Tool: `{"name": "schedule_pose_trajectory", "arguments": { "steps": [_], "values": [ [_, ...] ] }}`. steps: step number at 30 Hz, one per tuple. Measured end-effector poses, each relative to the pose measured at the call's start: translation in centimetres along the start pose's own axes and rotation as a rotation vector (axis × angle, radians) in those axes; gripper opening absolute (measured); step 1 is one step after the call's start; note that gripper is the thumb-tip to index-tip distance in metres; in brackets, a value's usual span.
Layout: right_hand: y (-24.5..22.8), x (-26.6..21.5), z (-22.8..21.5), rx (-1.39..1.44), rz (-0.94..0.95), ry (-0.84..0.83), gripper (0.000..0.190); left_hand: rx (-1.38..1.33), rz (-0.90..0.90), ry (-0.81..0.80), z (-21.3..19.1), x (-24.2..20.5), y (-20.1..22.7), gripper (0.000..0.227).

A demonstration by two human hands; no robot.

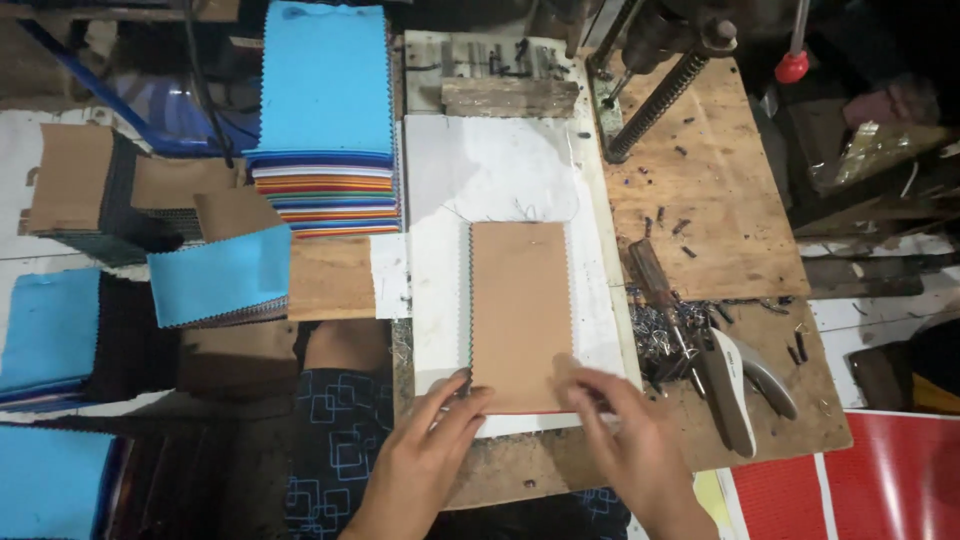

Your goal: Assembling and binding colored swatch books using a manual press and hand tools.

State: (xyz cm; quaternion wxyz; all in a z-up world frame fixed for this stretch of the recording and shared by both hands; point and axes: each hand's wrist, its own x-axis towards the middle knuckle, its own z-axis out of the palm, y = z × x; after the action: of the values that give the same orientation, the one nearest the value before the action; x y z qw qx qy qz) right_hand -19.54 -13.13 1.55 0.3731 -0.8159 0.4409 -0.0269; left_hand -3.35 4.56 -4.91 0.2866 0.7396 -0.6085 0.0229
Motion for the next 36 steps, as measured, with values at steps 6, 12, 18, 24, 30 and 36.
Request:
{"name": "schedule_pose_trajectory", "arguments": {
  "steps": [6,12,18,24,30,36],
  "values": [
    [2.2,0.2,1.4,-0.180,-0.632,0.258,0.036,-0.264,-0.139,0.099,0.1,-0.2,-0.1,0.040],
    [2.6,-0.2,1.2,-0.306,-0.737,0.267,0.041,-0.171,-0.152,0.034,-0.4,-0.4,0.5,0.049],
    [4.4,-0.3,2.9,-0.420,-0.837,0.464,0.048,-0.204,-0.103,0.112,0.6,-0.9,-0.2,0.046],
    [3.8,0.2,2.9,-0.304,-0.897,0.517,0.029,0.019,-0.042,0.106,1.3,-1.0,0.5,0.044],
    [8.2,3.0,3.4,-0.433,-1.180,0.512,0.020,0.189,-0.139,0.140,1.0,0.0,1.7,0.034],
    [20.0,7.1,7.2,-0.509,-0.835,0.545,0.032,0.060,-0.182,0.156,1.3,-0.6,1.1,0.026]
  ]
}}
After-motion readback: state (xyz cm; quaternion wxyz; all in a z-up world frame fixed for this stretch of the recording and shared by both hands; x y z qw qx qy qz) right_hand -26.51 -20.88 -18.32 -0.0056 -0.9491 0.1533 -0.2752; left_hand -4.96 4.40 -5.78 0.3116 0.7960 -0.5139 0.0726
